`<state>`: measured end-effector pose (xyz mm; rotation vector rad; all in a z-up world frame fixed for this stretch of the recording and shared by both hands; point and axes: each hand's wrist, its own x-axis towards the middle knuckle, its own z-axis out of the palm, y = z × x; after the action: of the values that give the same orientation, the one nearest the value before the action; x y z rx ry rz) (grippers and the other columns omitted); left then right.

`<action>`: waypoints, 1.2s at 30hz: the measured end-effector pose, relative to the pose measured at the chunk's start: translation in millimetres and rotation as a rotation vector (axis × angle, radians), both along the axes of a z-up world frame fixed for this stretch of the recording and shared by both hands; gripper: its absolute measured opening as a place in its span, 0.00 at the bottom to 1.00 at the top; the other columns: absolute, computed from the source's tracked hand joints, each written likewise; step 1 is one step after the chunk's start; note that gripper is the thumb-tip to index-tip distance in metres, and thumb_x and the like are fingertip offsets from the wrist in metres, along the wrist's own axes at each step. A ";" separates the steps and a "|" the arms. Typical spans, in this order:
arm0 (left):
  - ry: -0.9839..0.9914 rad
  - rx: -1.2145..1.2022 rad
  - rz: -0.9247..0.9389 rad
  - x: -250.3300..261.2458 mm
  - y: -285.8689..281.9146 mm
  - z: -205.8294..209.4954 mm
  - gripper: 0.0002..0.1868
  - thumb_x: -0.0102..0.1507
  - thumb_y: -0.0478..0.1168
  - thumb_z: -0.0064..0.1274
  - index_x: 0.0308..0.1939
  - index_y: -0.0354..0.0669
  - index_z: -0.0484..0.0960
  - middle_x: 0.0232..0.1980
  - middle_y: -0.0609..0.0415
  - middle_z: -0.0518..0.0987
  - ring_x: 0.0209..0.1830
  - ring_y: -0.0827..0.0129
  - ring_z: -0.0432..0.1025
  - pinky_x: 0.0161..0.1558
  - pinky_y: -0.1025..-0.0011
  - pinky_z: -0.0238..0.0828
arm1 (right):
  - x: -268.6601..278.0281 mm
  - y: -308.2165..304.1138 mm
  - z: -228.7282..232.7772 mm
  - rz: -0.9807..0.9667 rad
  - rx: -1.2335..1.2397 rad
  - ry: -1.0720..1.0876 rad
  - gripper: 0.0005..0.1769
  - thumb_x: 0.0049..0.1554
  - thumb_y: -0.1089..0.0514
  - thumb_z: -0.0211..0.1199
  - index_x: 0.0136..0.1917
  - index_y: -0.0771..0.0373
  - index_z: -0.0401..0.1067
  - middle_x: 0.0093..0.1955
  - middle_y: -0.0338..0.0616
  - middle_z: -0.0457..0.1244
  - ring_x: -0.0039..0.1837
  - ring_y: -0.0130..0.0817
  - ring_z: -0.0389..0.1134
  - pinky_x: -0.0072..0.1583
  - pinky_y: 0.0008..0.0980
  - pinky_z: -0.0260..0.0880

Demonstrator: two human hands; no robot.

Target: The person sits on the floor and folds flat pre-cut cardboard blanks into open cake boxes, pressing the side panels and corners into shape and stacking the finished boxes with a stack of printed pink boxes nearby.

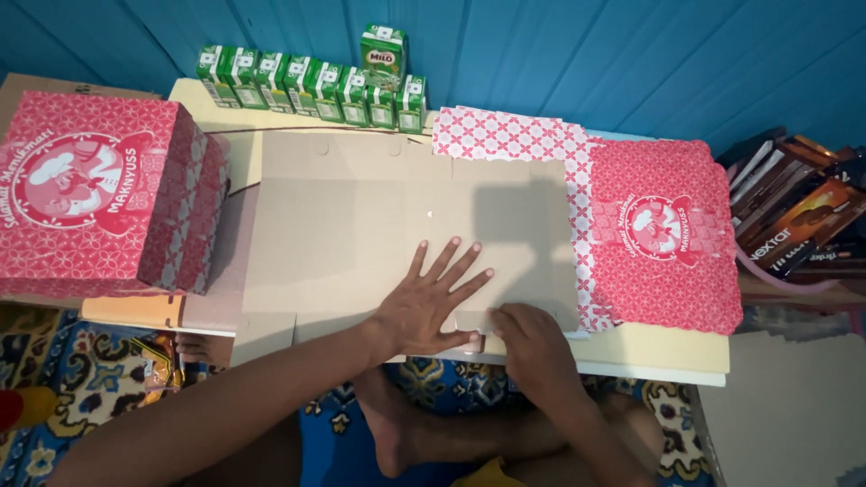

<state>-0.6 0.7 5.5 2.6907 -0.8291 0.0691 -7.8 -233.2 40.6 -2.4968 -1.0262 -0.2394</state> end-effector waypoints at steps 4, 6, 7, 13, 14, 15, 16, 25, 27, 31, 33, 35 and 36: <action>0.000 -0.002 0.004 -0.8 0.1 3.1 0.48 0.66 0.74 0.34 0.82 0.53 0.48 0.85 0.45 0.38 0.84 0.45 0.27 0.74 0.35 0.21 | 5.0 0.3 16.3 -0.003 0.085 0.089 0.14 0.52 0.64 0.61 0.53 0.62 0.76 0.54 0.42 0.68 0.53 0.43 0.69 0.56 0.39 0.68; 0.015 -0.013 -0.005 -0.8 -0.2 4.1 0.48 0.66 0.74 0.33 0.82 0.52 0.49 0.85 0.45 0.39 0.84 0.44 0.28 0.74 0.34 0.20 | 7.6 -3.1 19.9 -0.016 0.121 0.169 0.14 0.52 0.64 0.63 0.52 0.61 0.78 0.53 0.41 0.69 0.52 0.42 0.70 0.54 0.39 0.69; 0.015 -0.006 0.000 -1.1 -0.5 3.4 0.48 0.66 0.73 0.34 0.82 0.53 0.48 0.85 0.45 0.38 0.84 0.44 0.27 0.74 0.34 0.21 | 8.1 -4.7 20.8 0.001 0.120 0.188 0.14 0.52 0.64 0.63 0.53 0.61 0.77 0.54 0.41 0.69 0.53 0.43 0.70 0.55 0.39 0.69; 0.004 0.001 0.003 -0.2 1.8 5.3 0.49 0.65 0.72 0.38 0.82 0.52 0.48 0.85 0.44 0.37 0.84 0.44 0.27 0.74 0.35 0.22 | 10.3 -19.0 8.7 -0.069 0.037 0.127 0.15 0.54 0.55 0.65 0.54 0.58 0.76 0.56 0.42 0.68 0.57 0.44 0.68 0.59 0.41 0.66; -0.013 0.013 0.000 -0.2 0.9 3.6 0.49 0.65 0.72 0.38 0.82 0.52 0.48 0.85 0.44 0.38 0.84 0.43 0.28 0.74 0.35 0.23 | 10.8 -19.9 12.8 -0.063 0.061 0.137 0.13 0.53 0.56 0.65 0.52 0.58 0.77 0.54 0.39 0.68 0.54 0.42 0.68 0.57 0.40 0.66; -0.009 0.010 -0.003 -1.4 0.7 2.4 0.49 0.65 0.72 0.38 0.82 0.52 0.48 0.85 0.44 0.38 0.84 0.43 0.28 0.74 0.35 0.23 | 10.0 -20.0 9.6 -0.066 0.059 0.140 0.13 0.53 0.56 0.65 0.52 0.58 0.77 0.54 0.39 0.68 0.54 0.42 0.68 0.57 0.40 0.66; -0.018 0.011 -0.001 -1.0 0.7 1.8 0.49 0.65 0.72 0.37 0.82 0.52 0.47 0.85 0.44 0.37 0.84 0.43 0.27 0.74 0.34 0.23 | 10.8 -19.9 6.8 -0.079 0.065 0.110 0.11 0.54 0.57 0.65 0.51 0.58 0.78 0.53 0.38 0.68 0.53 0.41 0.68 0.57 0.39 0.67; -0.066 0.027 0.005 -0.3 0.6 6.0 0.50 0.64 0.72 0.41 0.82 0.50 0.48 0.85 0.43 0.38 0.84 0.42 0.30 0.74 0.34 0.25 | 18.1 -28.1 10.3 -0.044 0.049 0.092 0.15 0.51 0.53 0.68 0.52 0.57 0.77 0.53 0.39 0.68 0.54 0.42 0.68 0.59 0.40 0.65; -0.062 0.026 0.002 -1.9 0.2 4.9 0.50 0.65 0.72 0.41 0.82 0.50 0.49 0.85 0.43 0.38 0.84 0.42 0.30 0.74 0.35 0.25 | 16.4 -30.4 5.0 -0.063 0.054 0.064 0.16 0.50 0.52 0.70 0.52 0.57 0.78 0.53 0.39 0.68 0.55 0.41 0.68 0.59 0.39 0.64; -0.041 0.029 -0.010 -0.3 1.0 0.7 0.50 0.64 0.71 0.41 0.82 0.51 0.47 0.85 0.43 0.37 0.84 0.42 0.29 0.74 0.34 0.24 | 20.0 -24.8 3.2 -0.076 0.110 -0.035 0.08 0.51 0.58 0.68 0.46 0.59 0.78 0.48 0.37 0.69 0.50 0.37 0.69 0.56 0.37 0.66; -0.051 0.041 -0.011 2.0 1.0 2.3 0.51 0.64 0.71 0.42 0.82 0.51 0.46 0.85 0.43 0.37 0.84 0.42 0.28 0.74 0.34 0.24 | 24.0 -24.3 6.2 -0.075 0.117 -0.059 0.06 0.52 0.59 0.67 0.44 0.59 0.78 0.46 0.38 0.68 0.48 0.37 0.68 0.56 0.37 0.66; -0.039 0.013 0.000 -0.6 0.5 7.1 0.49 0.64 0.70 0.41 0.82 0.50 0.48 0.85 0.43 0.39 0.84 0.42 0.30 0.74 0.34 0.26 | 21.5 -27.1 9.3 -0.060 0.096 0.034 0.11 0.50 0.58 0.68 0.48 0.60 0.78 0.49 0.38 0.69 0.52 0.39 0.69 0.57 0.38 0.67; -0.038 0.015 -0.007 -0.3 0.3 6.4 0.49 0.64 0.70 0.41 0.82 0.50 0.48 0.85 0.43 0.39 0.84 0.42 0.30 0.74 0.34 0.26 | 21.8 -32.9 5.5 -0.067 0.098 0.035 0.11 0.50 0.58 0.68 0.48 0.60 0.78 0.49 0.38 0.69 0.52 0.39 0.69 0.57 0.38 0.67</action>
<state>-1.0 1.0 11.8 2.7081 -0.8541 0.1135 14.0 -266.1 46.1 -2.4404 -0.8957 -0.2597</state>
